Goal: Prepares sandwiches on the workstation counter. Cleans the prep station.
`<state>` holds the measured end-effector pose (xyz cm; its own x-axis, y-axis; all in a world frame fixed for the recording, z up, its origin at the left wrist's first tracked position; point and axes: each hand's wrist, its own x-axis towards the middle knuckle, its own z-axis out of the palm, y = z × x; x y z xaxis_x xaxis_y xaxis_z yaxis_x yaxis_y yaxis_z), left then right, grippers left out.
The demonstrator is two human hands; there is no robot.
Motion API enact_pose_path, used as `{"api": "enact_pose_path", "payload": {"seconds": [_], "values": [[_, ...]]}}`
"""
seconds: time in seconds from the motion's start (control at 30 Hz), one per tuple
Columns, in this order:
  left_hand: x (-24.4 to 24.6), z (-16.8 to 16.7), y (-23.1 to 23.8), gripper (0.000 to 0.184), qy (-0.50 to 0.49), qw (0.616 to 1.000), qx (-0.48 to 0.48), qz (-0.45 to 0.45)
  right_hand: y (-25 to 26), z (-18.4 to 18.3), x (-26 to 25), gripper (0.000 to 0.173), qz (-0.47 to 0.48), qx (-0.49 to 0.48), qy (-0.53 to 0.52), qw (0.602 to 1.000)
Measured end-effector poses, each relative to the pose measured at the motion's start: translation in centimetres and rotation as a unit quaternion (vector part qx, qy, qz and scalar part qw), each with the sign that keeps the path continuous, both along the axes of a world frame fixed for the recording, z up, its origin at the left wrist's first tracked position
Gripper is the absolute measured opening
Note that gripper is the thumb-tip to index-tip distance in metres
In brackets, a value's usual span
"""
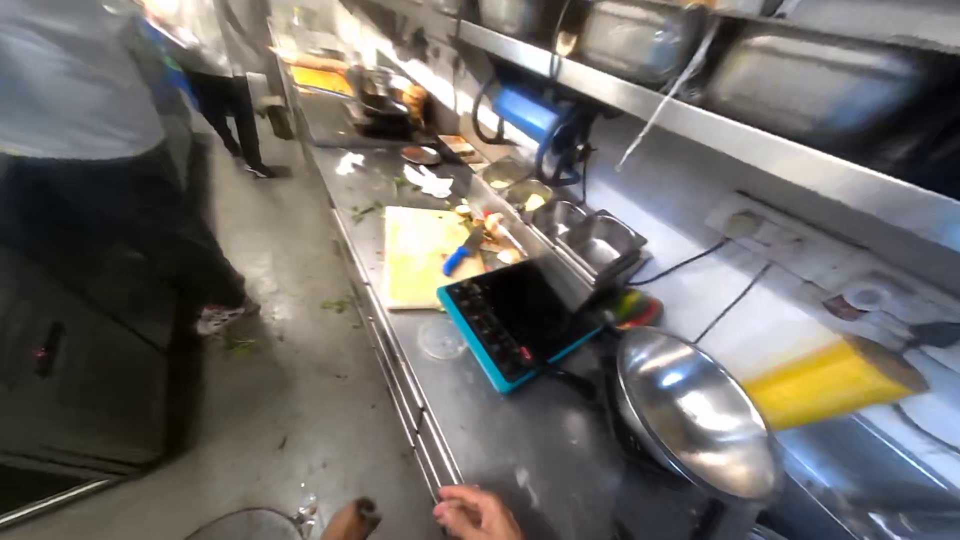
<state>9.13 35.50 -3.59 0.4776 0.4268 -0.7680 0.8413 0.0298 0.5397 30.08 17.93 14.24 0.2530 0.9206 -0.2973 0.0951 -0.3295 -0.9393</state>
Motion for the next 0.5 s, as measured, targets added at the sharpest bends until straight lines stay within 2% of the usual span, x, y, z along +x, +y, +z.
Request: {"api": "enact_pose_path", "payload": {"seconds": [0.13,0.23,0.33,0.43,0.5], "values": [[5.7,5.0,10.4,0.046,-0.138,0.972,0.014,0.192,5.2,-1.9,3.6,0.035,-0.110,-0.054,0.038,0.992],[9.6,10.0,17.8,0.043,-0.230,0.926,0.041,0.296,10.9,-2.6,4.9,0.040,-0.115,-0.045,0.041,0.991],[13.1,12.8,25.3,0.043,-0.278,0.905,0.075,0.314,17.3,-1.1,5.6,0.038,-0.071,0.015,0.003,0.997],[16.6,14.3,32.4,0.042,-0.297,0.906,0.087,0.289,24.9,0.6,8.5,0.035,-0.116,0.083,-0.111,0.984],[18.8,14.7,36.0,0.042,-0.287,0.913,0.094,0.273,31.0,1.7,11.7,0.039,-0.145,0.060,-0.194,0.968]]}}
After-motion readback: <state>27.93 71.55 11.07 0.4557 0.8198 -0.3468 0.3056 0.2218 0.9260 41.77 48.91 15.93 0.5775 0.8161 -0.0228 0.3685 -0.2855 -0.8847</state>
